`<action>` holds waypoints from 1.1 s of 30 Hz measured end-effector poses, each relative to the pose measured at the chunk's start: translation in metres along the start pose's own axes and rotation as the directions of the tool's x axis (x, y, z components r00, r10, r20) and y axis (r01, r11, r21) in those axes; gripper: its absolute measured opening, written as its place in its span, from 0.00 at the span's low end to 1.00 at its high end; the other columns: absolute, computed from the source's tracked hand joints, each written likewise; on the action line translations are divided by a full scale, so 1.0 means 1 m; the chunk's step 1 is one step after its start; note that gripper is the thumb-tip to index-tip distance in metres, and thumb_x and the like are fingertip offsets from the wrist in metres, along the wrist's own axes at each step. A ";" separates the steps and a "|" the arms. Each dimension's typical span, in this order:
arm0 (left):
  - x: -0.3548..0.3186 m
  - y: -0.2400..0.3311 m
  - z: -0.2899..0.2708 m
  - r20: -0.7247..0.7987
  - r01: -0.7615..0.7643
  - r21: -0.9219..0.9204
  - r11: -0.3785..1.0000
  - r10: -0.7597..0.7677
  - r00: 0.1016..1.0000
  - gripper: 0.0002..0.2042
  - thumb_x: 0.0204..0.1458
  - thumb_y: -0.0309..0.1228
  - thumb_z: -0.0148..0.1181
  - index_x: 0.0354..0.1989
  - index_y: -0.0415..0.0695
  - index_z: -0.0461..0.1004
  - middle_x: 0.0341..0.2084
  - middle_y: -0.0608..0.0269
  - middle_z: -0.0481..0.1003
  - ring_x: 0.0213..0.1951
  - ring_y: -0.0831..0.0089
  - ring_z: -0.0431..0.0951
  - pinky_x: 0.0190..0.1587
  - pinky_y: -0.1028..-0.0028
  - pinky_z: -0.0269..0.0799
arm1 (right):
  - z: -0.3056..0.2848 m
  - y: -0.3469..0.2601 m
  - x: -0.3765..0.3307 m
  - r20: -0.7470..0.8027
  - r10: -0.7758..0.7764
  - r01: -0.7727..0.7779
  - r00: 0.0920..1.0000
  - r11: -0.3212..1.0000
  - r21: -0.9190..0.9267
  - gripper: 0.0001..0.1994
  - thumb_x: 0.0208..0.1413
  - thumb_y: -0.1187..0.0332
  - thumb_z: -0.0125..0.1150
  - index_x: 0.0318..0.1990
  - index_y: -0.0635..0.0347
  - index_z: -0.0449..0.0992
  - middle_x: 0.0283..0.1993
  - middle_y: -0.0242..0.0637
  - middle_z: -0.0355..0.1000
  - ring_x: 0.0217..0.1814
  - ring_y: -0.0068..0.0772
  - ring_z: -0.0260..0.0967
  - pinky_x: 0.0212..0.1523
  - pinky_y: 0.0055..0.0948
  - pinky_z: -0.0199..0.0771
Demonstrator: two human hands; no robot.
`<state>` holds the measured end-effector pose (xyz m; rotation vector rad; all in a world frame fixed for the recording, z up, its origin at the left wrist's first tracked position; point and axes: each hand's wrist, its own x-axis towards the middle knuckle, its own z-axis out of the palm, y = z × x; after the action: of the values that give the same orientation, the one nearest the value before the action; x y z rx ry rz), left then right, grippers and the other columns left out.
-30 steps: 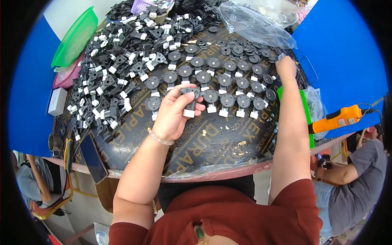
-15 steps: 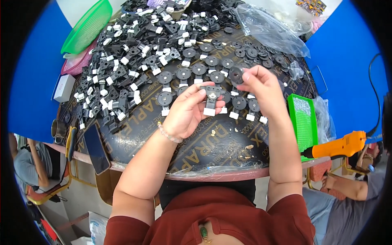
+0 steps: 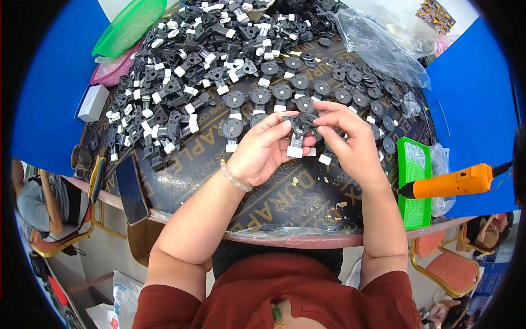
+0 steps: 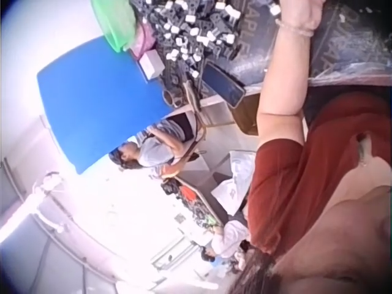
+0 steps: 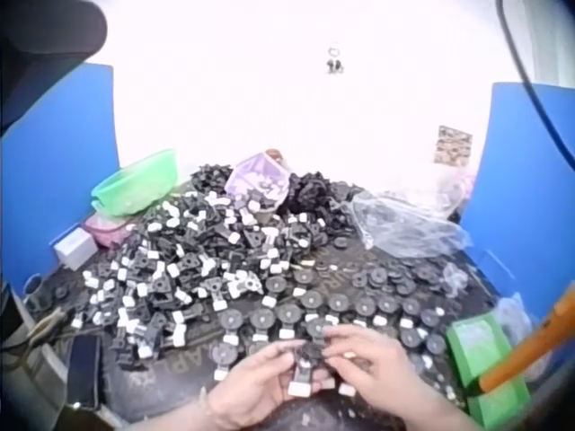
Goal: Manual assembly of small plastic components by snapping grey plates onto white housings at a factory workbench.
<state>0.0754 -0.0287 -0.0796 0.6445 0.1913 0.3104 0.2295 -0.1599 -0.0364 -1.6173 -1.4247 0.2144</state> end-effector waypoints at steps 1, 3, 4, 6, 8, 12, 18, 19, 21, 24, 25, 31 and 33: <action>0.000 0.000 -0.001 -0.001 -0.002 0.002 1.000 0.002 1.000 0.15 0.65 0.30 0.48 0.57 0.40 0.65 0.48 0.52 0.75 0.47 0.58 0.80 0.52 0.59 0.77 | 0.001 -0.002 0.000 0.000 -0.002 0.002 1.000 1.000 0.001 0.06 0.54 0.79 0.62 0.40 0.66 0.78 0.54 0.47 0.74 0.52 0.38 0.75 0.54 0.33 0.73; -0.001 -0.002 -0.002 0.017 -0.014 0.013 1.000 0.014 1.000 0.15 0.65 0.29 0.48 0.57 0.40 0.64 0.48 0.53 0.74 0.48 0.58 0.79 0.51 0.59 0.77 | 0.006 -0.006 -0.002 -0.043 0.041 -0.041 0.998 0.999 -0.004 0.06 0.51 0.77 0.64 0.38 0.65 0.80 0.52 0.47 0.76 0.51 0.43 0.76 0.52 0.34 0.73; -0.001 -0.002 0.001 -0.001 -0.023 0.016 1.000 0.024 1.000 0.14 0.65 0.30 0.49 0.57 0.41 0.65 0.46 0.53 0.75 0.46 0.59 0.80 0.50 0.59 0.77 | 0.007 -0.005 -0.003 -0.065 0.007 -0.010 0.998 0.999 -0.041 0.06 0.50 0.75 0.67 0.36 0.65 0.80 0.51 0.48 0.76 0.50 0.43 0.76 0.52 0.34 0.74; -0.001 -0.002 -0.001 0.029 -0.015 0.041 0.999 0.014 0.999 0.14 0.64 0.30 0.49 0.57 0.41 0.66 0.45 0.54 0.75 0.45 0.60 0.80 0.50 0.60 0.78 | 0.008 -0.005 -0.003 -0.081 0.001 -0.006 0.997 0.998 -0.067 0.07 0.48 0.74 0.69 0.35 0.65 0.80 0.50 0.48 0.76 0.50 0.43 0.76 0.51 0.34 0.74; -0.001 -0.003 -0.002 0.058 -0.005 0.066 0.998 0.001 0.998 0.14 0.64 0.30 0.50 0.56 0.41 0.66 0.45 0.54 0.76 0.44 0.61 0.80 0.49 0.61 0.78 | 0.009 -0.005 -0.003 -0.097 -0.003 -0.006 0.995 0.996 -0.092 0.08 0.47 0.73 0.71 0.34 0.65 0.80 0.49 0.49 0.76 0.50 0.43 0.76 0.51 0.34 0.74; -0.001 -0.003 0.000 0.030 0.005 0.075 0.997 -0.007 1.000 0.14 0.64 0.31 0.50 0.56 0.42 0.67 0.44 0.56 0.76 0.42 0.63 0.80 0.48 0.63 0.78 | 0.016 -0.003 -0.003 -0.131 0.059 -0.056 0.990 0.998 0.026 0.14 0.45 0.72 0.72 0.40 0.65 0.78 0.49 0.48 0.76 0.49 0.43 0.76 0.52 0.34 0.74; -0.001 -0.002 0.003 0.011 0.007 0.058 0.998 -0.008 1.000 0.13 0.65 0.30 0.50 0.57 0.44 0.67 0.45 0.58 0.76 0.44 0.68 0.79 0.46 0.66 0.78 | 0.013 -0.010 -0.004 -0.081 -0.020 0.023 0.997 0.999 0.026 0.22 0.44 0.73 0.70 0.50 0.64 0.75 0.49 0.45 0.76 0.50 0.42 0.76 0.53 0.35 0.74; -0.001 -0.003 0.003 0.005 0.008 0.060 0.998 -0.008 1.000 0.13 0.65 0.29 0.49 0.57 0.44 0.67 0.45 0.59 0.75 0.44 0.69 0.79 0.46 0.67 0.78 | 0.014 -0.010 -0.004 -0.056 -0.042 0.042 0.998 0.999 -0.003 0.23 0.43 0.73 0.70 0.51 0.63 0.75 0.49 0.44 0.76 0.51 0.41 0.76 0.53 0.35 0.74; -0.002 -0.004 -0.002 0.025 0.002 0.068 0.998 -0.004 1.000 0.15 0.65 0.29 0.48 0.59 0.44 0.65 0.48 0.58 0.74 0.49 0.65 0.78 0.51 0.65 0.76 | 0.014 -0.014 -0.005 -0.039 -0.052 0.051 0.998 0.998 -0.030 0.24 0.43 0.72 0.70 0.51 0.63 0.75 0.48 0.44 0.77 0.51 0.43 0.75 0.53 0.35 0.74; -0.002 -0.004 -0.005 0.051 -0.008 0.056 0.998 0.006 0.999 0.16 0.66 0.29 0.46 0.61 0.43 0.63 0.52 0.56 0.73 0.53 0.61 0.77 0.55 0.62 0.75 | 0.015 -0.016 -0.004 -0.013 -0.094 0.093 0.996 0.994 -0.063 0.23 0.44 0.73 0.70 0.51 0.61 0.76 0.48 0.43 0.77 0.51 0.44 0.75 0.52 0.36 0.74; -0.001 -0.004 -0.004 0.062 -0.012 0.038 0.999 0.009 0.998 0.16 0.66 0.29 0.45 0.61 0.43 0.63 0.52 0.56 0.73 0.53 0.61 0.77 0.54 0.63 0.75 | 0.014 -0.017 -0.003 -0.013 -0.106 0.105 0.994 0.993 -0.059 0.23 0.44 0.73 0.70 0.52 0.60 0.76 0.49 0.43 0.77 0.51 0.44 0.75 0.52 0.36 0.74; -0.002 -0.003 -0.009 0.126 0.009 0.020 1.000 -0.011 0.992 0.18 0.66 0.29 0.45 0.64 0.44 0.61 0.51 0.55 0.73 0.51 0.64 0.77 0.53 0.65 0.75 | 0.008 -0.018 -0.003 0.053 -0.119 0.124 0.991 0.987 -0.099 0.24 0.45 0.76 0.69 0.53 0.60 0.75 0.52 0.44 0.76 0.54 0.45 0.74 0.55 0.38 0.73; -0.009 0.000 -0.003 0.056 -0.031 0.109 0.994 0.025 0.998 0.19 0.66 0.29 0.44 0.65 0.44 0.59 0.51 0.55 0.73 0.51 0.64 0.77 0.54 0.66 0.75 | 0.008 -0.020 -0.002 0.054 -0.150 0.156 0.987 0.980 -0.122 0.25 0.46 0.77 0.68 0.55 0.60 0.74 0.55 0.45 0.74 0.57 0.46 0.72 0.58 0.38 0.72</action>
<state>0.0666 -0.0301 -0.0808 0.7643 0.1477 0.3103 0.2101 -0.1597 -0.0274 -1.6028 -1.6164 0.0727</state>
